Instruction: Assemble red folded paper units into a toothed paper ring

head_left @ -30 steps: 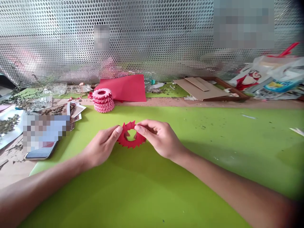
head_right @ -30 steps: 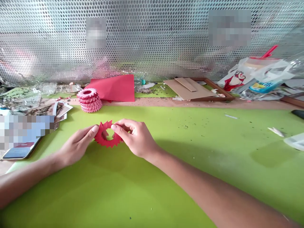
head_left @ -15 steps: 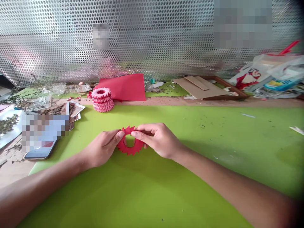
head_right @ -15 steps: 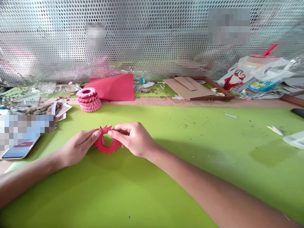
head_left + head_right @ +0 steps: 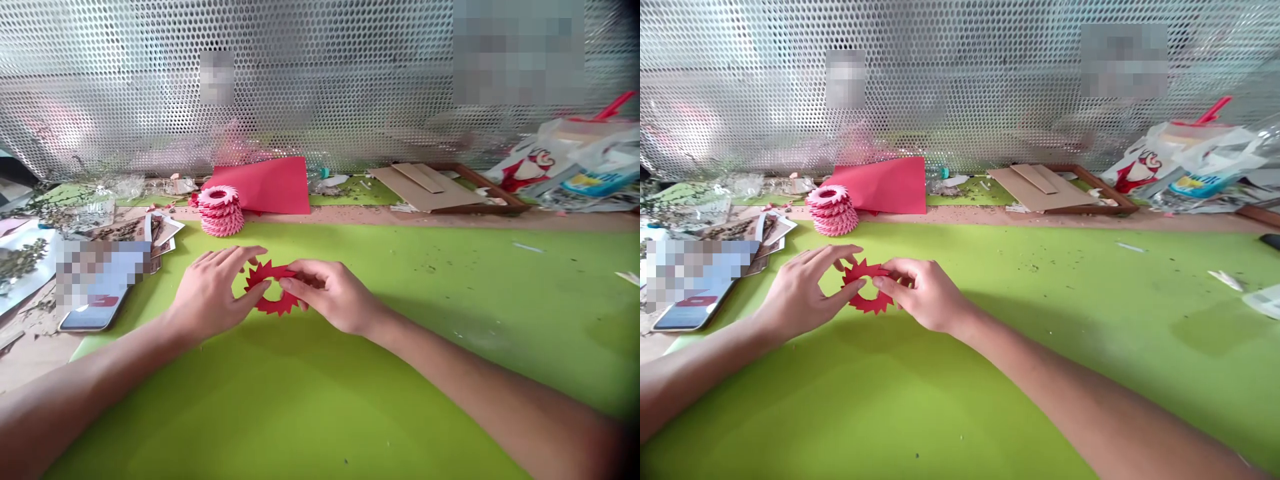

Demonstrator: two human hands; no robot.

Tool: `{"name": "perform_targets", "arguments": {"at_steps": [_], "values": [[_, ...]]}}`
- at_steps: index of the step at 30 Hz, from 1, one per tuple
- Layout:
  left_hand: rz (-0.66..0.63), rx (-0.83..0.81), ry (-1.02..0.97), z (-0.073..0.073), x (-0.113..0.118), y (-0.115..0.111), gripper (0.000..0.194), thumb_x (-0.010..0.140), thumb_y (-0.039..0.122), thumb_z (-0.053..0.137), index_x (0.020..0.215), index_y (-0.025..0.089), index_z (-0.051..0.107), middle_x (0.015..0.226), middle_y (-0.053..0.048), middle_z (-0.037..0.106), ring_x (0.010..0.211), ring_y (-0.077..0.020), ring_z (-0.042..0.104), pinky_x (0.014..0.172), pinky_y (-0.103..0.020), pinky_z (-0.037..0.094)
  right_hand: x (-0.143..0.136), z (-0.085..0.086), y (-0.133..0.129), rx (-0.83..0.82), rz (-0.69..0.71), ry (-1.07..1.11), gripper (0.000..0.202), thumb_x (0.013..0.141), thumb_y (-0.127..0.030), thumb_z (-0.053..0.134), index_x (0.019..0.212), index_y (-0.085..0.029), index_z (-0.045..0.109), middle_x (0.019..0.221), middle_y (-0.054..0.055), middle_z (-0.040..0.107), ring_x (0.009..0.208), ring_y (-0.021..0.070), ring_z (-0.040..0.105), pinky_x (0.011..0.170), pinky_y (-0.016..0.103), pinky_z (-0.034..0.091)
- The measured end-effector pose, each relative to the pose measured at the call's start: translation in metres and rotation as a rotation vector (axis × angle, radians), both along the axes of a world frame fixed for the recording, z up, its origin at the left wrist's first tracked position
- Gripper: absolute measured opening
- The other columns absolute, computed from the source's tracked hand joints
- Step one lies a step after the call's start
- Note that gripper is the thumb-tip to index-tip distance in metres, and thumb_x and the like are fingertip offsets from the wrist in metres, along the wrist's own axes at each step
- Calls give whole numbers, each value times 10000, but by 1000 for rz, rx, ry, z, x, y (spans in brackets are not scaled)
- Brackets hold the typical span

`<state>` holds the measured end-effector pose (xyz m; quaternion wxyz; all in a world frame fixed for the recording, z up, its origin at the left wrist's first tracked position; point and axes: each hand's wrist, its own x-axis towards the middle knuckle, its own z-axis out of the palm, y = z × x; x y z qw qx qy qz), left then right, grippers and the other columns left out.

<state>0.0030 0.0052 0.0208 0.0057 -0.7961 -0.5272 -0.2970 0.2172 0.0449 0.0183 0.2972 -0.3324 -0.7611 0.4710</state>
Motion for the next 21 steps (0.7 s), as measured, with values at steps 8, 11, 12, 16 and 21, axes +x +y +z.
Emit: {"name": "perform_targets", "arguments": {"at_steps": [8,11,12,16,21], "values": [[-64,165,128,-6,2,0,209,933,301,576,1066,200,703,928,-45,781,786,-212,718,734,-325,500,-5,-1,-5,131,-27,-33,412,976,-501,518,781,-154,623,580,-25,536,508,113,522,498,233,394],[-94,205,132,-8,2,1,199,934,286,583,1067,198,702,909,-32,782,768,-203,721,705,-314,500,-6,-1,-5,165,-36,-63,414,991,-480,495,739,-166,590,558,-30,511,504,112,497,502,236,367],[-102,223,128,-9,2,2,195,932,279,586,1065,196,702,906,-29,782,765,-200,722,697,-309,502,-6,-1,-5,172,-40,-74,416,996,-474,485,727,-170,579,555,-31,505,504,112,489,504,236,361],[-121,278,127,-11,1,3,185,921,268,601,1046,177,702,874,-25,780,742,-199,724,659,-301,509,-6,0,-5,179,-32,-99,418,1004,-458,475,716,-173,579,584,-19,523,526,113,487,521,239,357],[-104,291,134,-7,1,-1,170,897,272,621,1020,188,703,849,-8,778,713,-197,720,655,-309,513,-5,3,-5,115,-20,-79,364,988,-443,509,791,-164,633,637,-4,557,561,123,513,537,245,385]]}}
